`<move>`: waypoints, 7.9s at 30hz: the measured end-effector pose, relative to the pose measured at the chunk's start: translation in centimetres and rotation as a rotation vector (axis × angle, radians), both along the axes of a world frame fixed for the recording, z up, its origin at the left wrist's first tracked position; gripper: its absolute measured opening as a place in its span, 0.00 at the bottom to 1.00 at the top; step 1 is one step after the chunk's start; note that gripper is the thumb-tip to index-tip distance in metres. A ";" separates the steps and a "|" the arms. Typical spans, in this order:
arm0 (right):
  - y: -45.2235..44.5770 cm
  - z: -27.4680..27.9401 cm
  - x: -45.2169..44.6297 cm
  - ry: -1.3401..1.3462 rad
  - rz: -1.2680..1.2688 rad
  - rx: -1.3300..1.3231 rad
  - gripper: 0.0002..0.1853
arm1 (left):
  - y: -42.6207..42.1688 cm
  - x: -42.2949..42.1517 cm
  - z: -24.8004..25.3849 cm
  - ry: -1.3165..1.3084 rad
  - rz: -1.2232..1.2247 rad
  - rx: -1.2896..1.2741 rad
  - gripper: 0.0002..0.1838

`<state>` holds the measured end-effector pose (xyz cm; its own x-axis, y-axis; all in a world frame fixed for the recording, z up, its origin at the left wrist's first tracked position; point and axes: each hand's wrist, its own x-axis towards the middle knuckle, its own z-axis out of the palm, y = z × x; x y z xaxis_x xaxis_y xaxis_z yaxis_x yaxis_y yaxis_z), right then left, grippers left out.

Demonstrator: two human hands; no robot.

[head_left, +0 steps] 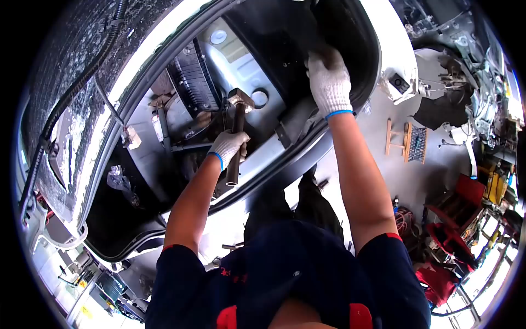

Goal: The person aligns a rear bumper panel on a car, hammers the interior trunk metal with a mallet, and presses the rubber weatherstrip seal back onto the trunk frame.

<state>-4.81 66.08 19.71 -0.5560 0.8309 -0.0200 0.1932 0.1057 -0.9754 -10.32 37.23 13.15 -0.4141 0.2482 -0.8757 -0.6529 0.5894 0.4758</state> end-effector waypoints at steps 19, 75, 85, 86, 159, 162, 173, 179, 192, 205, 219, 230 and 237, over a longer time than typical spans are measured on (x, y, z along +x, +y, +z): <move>-13.2 -6.3 29.6 -0.474 0.243 -0.517 0.15 | 19.1 -11.9 -17.1 1.008 -0.352 -0.197 0.31; 2.4 -13.1 15.7 -0.243 0.603 0.147 0.17 | 21.3 6.2 2.4 2.168 -1.042 -0.048 0.36; 2.3 -11.9 16.1 -0.288 0.571 0.001 0.22 | 23.3 8.0 7.1 1.944 -0.554 -0.400 0.25; 2.2 -12.2 16.1 -0.263 0.540 0.029 0.22 | 23.5 7.3 6.5 1.880 -0.343 -0.253 0.25; 2.7 -10.6 16.7 0.191 0.397 -0.287 0.19 | 24.0 14.1 5.2 1.167 -0.535 -0.199 0.05; 2.7 -10.5 16.6 0.176 0.369 -0.286 0.19 | 24.4 14.2 5.6 1.153 -0.556 -0.231 0.06; 2.3 -11.5 16.3 0.048 0.390 -0.302 0.19 | 25.0 13.8 6.1 1.155 -0.570 -0.316 0.09; -0.7 -15.6 15.9 0.162 0.225 -0.030 0.20 | 24.3 13.0 6.5 1.365 -0.981 -0.577 0.14; 0.4 -14.6 15.9 -0.105 0.305 0.172 0.06 | 23.9 12.7 -1.3 1.268 -0.310 0.136 0.20; 2.1 -14.3 15.4 -0.128 0.346 0.350 0.07 | 22.7 8.0 -3.2 1.490 -0.595 0.297 0.32; 4.4 -11.2 15.6 -0.275 0.652 0.566 0.15 | 13.6 13.3 -8.4 1.090 -0.595 0.188 0.50; 4.3 -10.5 15.7 -0.310 0.676 0.227 0.11 | 16.5 14.2 -10.6 1.301 -0.533 0.045 0.42; 2.5 -6.7 14.1 -0.658 0.675 0.634 0.13 | 16.9 14.2 -11.4 1.337 -0.452 0.056 0.35</move>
<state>9.24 68.56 13.02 -0.9311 0.3298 -0.1561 0.3645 0.8210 -0.4394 3.88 54.17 1.80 -0.7890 0.6017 0.1245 0.5406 0.5834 0.6062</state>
